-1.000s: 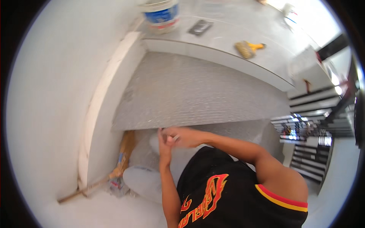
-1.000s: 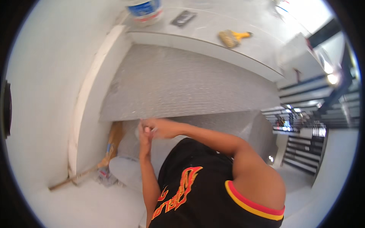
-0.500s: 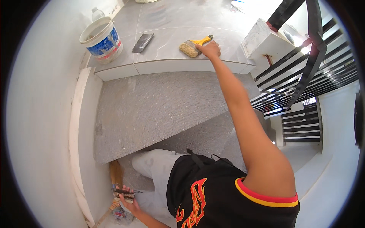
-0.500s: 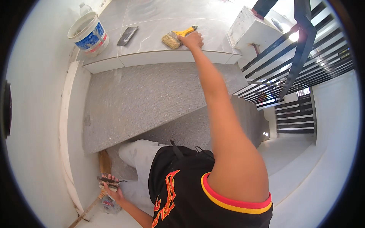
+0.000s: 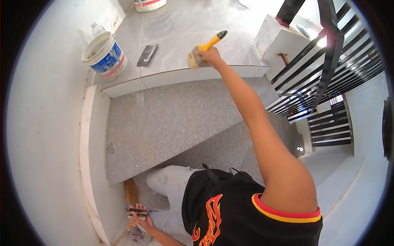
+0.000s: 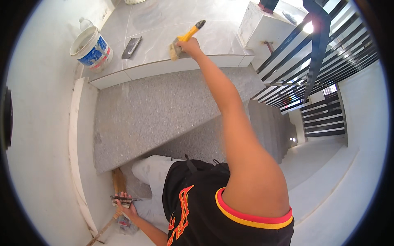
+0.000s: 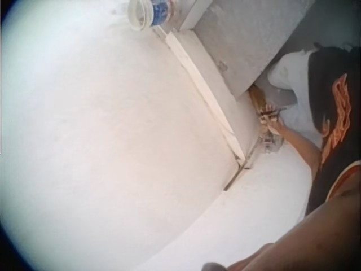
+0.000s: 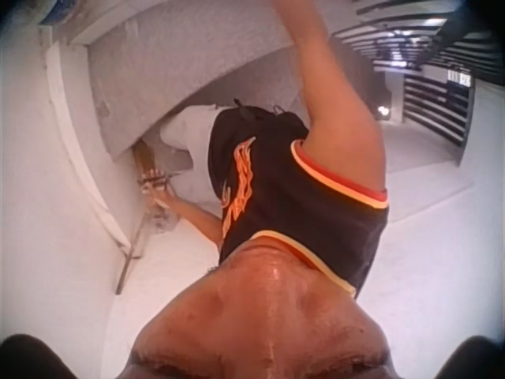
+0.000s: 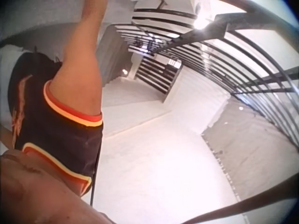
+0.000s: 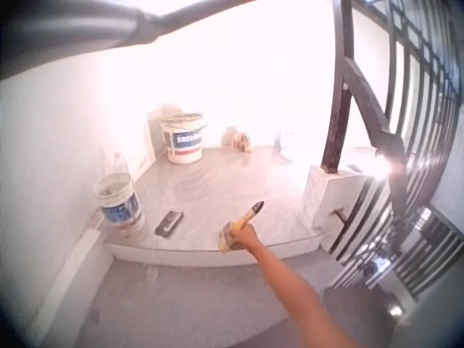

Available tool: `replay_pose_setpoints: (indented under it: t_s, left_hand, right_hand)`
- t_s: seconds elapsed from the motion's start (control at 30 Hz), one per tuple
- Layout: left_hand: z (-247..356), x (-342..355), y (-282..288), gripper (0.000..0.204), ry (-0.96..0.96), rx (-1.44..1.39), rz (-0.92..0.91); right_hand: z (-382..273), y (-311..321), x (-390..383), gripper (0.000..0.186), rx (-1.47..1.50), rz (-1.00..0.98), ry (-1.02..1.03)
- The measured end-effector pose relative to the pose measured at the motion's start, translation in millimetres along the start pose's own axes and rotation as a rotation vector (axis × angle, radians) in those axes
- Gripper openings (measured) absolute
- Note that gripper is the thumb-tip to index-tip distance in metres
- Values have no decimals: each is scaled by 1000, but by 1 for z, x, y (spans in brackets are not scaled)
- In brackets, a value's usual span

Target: Apply grout or adhesive finishing to the tiles on a staircase using a brush and trowel.

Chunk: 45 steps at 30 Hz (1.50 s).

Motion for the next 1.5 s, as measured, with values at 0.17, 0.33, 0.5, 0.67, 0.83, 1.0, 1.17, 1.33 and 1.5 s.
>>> replay_pose_setpoints:
  t_s: [0.17, 0.33, 0.5, 0.67, 0.83, 1.0, 1.17, 1.33, 1.5]
  left_hand:
    - [-7, -4, 9, 62, 16, 48, 1]
    - [-9, 5, 11, 60, 30, 138, -32]
    - [-3, 17, 10, 57, 91, 147, -52]
    - [-6, 22, 26, 58, 215, 169, -49]
    - [-15, 28, 22, 59, 227, 210, -52]
    - [-9, 25, 30, 59, 211, 196, -15]
    - [-10, 18, 0, 57, 69, 108, -99]
    - [-6, 13, -13, 58, 48, 157, -137]
    - [-21, 28, -21, 59, 72, 144, -187]
  right_hand:
    - [12, 89, -99, 35, -156, 270, 353]
    - [139, 244, -133, 33, -241, 735, 144]
    - [188, 282, -125, 41, 66, 715, -99]
    - [189, 265, -86, 44, 255, 616, -104]
    - [224, 297, -62, 39, 340, 601, -234]
    - [197, 293, -72, 42, -82, 422, -279]
    - [198, 342, -114, 47, -696, 481, -269]
    - [178, 326, -112, 29, 125, 390, -304]
    - [195, 344, -105, 34, -896, 398, -127]
Point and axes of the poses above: each hand's wrist, its own x-axis towards the middle knuckle, its own y-axis out of the back of the hand, z = x × y, the point moved 5 cm from there along x, towards the middle knuckle
